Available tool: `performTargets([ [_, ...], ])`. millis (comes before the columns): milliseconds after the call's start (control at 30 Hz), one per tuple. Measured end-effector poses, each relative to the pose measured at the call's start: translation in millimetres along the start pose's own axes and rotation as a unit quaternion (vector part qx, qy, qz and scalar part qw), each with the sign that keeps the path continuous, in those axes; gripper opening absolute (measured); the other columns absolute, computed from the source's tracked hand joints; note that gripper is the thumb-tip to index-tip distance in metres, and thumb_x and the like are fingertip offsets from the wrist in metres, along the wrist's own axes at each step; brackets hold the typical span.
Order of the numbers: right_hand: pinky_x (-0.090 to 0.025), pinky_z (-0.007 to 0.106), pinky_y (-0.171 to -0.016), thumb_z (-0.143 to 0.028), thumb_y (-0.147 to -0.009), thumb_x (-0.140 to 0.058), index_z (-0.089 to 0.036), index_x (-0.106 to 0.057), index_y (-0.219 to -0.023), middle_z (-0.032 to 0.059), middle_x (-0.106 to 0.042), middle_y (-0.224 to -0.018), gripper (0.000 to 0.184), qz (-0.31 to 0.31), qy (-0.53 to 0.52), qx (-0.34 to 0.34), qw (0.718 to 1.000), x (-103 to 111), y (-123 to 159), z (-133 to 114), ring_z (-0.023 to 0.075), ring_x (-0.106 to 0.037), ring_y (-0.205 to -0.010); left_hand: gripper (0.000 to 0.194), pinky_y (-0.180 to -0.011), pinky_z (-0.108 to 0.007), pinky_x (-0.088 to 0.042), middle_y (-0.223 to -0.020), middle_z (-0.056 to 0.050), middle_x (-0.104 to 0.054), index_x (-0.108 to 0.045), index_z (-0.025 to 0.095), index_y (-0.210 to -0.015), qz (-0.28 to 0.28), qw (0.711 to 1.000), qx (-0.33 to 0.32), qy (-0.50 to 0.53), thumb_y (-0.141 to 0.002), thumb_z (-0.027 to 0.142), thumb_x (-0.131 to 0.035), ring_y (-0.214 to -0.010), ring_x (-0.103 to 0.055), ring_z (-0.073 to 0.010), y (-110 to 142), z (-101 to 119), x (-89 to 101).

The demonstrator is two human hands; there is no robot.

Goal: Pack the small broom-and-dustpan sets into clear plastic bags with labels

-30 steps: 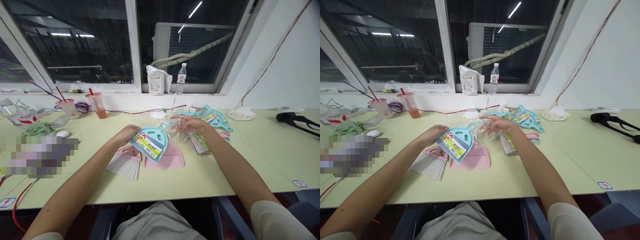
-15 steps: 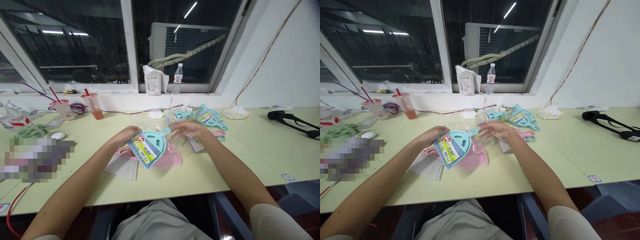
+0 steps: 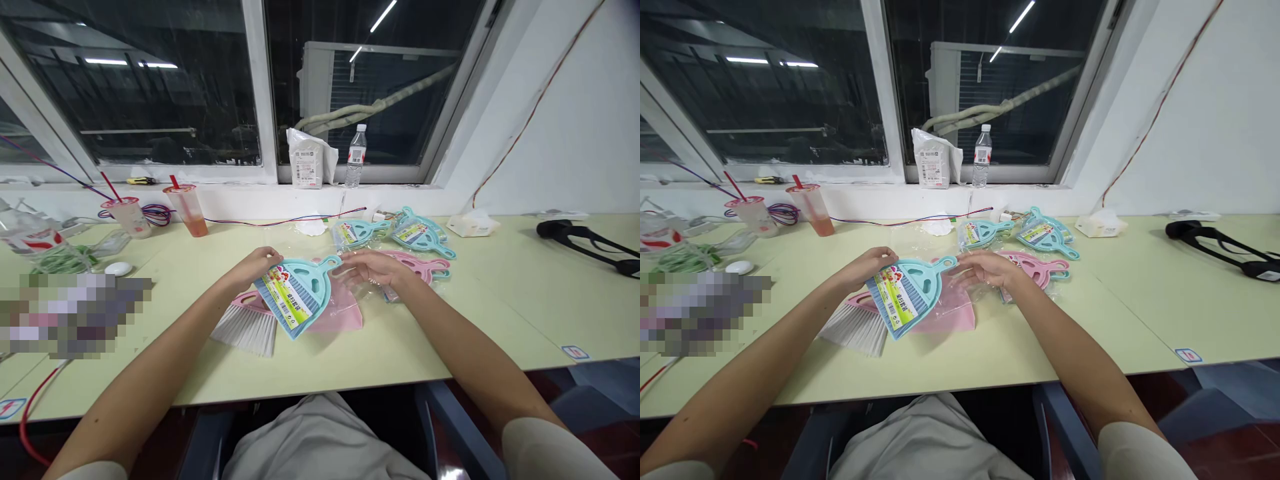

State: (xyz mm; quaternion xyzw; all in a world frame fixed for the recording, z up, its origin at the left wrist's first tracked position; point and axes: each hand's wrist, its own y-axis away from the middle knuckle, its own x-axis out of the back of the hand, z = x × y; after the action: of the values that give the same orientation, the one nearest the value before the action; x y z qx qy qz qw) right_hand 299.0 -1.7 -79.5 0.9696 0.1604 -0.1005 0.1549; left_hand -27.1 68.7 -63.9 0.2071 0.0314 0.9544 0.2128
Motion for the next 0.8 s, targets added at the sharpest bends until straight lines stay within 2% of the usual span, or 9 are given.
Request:
performTargets([
  [133, -0.067, 0.037, -0.068, -0.019, -0.091, -0.068, -0.012, -0.070, -0.103, 0.0167, -0.079, -0.104, 0.014, -0.008, 0.019, -0.022, 1.000, -13, -6, 10, 0.0256, -0.078, -0.082, 0.027, -0.056, -0.029, -0.044, -0.077, -0.006, -0.072, -0.064, 0.020, -0.085, 0.003, 1.000, -0.003, -0.005, -0.077, 0.044, -0.072, -0.068, -0.067, -0.0218, 2, 2, -10.4],
  [233, -0.066, 0.032, -0.065, -0.012, -0.088, -0.067, -0.009, -0.072, -0.096, 0.0151, -0.080, -0.090, 0.009, 0.025, 0.027, -0.006, 0.999, -20, -10, 15, 0.0225, -0.077, -0.074, 0.032, -0.056, -0.028, -0.043, -0.075, -0.007, -0.070, -0.062, 0.018, -0.080, 0.021, 1.000, -0.010, 0.009, -0.077, 0.048, -0.075, -0.066, -0.066, -0.0209, 3, 5, -15.9],
  [367, -0.066, 0.028, -0.068, -0.006, -0.087, -0.066, -0.009, -0.072, -0.090, 0.0132, -0.079, -0.084, 0.007, 0.090, -0.010, 0.032, 0.995, -18, -10, 12, 0.0194, -0.076, -0.071, 0.042, -0.055, -0.028, -0.047, -0.075, -0.007, -0.068, -0.060, 0.017, -0.084, 0.023, 0.990, -0.029, 0.139, -0.077, 0.055, -0.076, -0.065, -0.066, -0.0200, 2, 6, -13.3],
  [467, -0.065, 0.027, -0.067, -0.004, -0.089, -0.064, -0.009, -0.071, -0.093, 0.0132, -0.079, -0.087, 0.010, 0.132, -0.051, 0.053, 0.989, -13, -10, 7, 0.0182, -0.075, -0.070, 0.038, -0.063, -0.035, -0.056, -0.087, -0.011, -0.071, -0.059, 0.016, -0.094, -0.034, 0.967, -0.035, 0.248, -0.078, 0.043, -0.079, -0.073, -0.071, -0.0235, 3, 3, -11.1],
  [567, -0.065, 0.027, -0.066, -0.002, -0.090, -0.060, -0.009, -0.069, -0.098, 0.0139, -0.079, -0.088, 0.014, 0.154, -0.080, 0.067, 0.983, -10, -12, 7, 0.0193, -0.076, -0.072, 0.038, -0.068, -0.040, -0.060, -0.095, -0.014, -0.073, -0.058, 0.016, -0.102, -0.069, 0.954, -0.030, 0.291, -0.074, 0.027, -0.081, -0.079, -0.074, -0.0268, 6, 1, -15.6],
  [667, -0.066, 0.029, -0.067, -0.003, -0.091, -0.060, -0.010, -0.067, -0.101, 0.0134, -0.079, -0.088, 0.014, 0.149, -0.090, 0.075, 0.982, -10, -15, 10, 0.0212, -0.077, -0.076, 0.044, -0.068, -0.038, -0.061, -0.100, -0.016, -0.074, -0.057, 0.015, -0.109, -0.049, 0.952, -0.020, 0.302, -0.071, 0.016, -0.080, -0.083, -0.075, -0.0278, 10, 1, -24.3],
  [800, -0.067, 0.033, -0.073, -0.008, -0.092, -0.062, -0.013, -0.065, -0.105, 0.0119, -0.078, -0.093, 0.014, 0.107, -0.082, 0.079, 0.988, -13, -14, 13, 0.0227, -0.078, -0.082, 0.048, -0.070, -0.036, -0.061, -0.100, -0.016, -0.075, -0.056, 0.014, -0.111, -0.002, 0.954, -0.011, 0.299, -0.070, 0.009, -0.079, -0.083, -0.075, -0.0265, 15, 5, -32.3],
])
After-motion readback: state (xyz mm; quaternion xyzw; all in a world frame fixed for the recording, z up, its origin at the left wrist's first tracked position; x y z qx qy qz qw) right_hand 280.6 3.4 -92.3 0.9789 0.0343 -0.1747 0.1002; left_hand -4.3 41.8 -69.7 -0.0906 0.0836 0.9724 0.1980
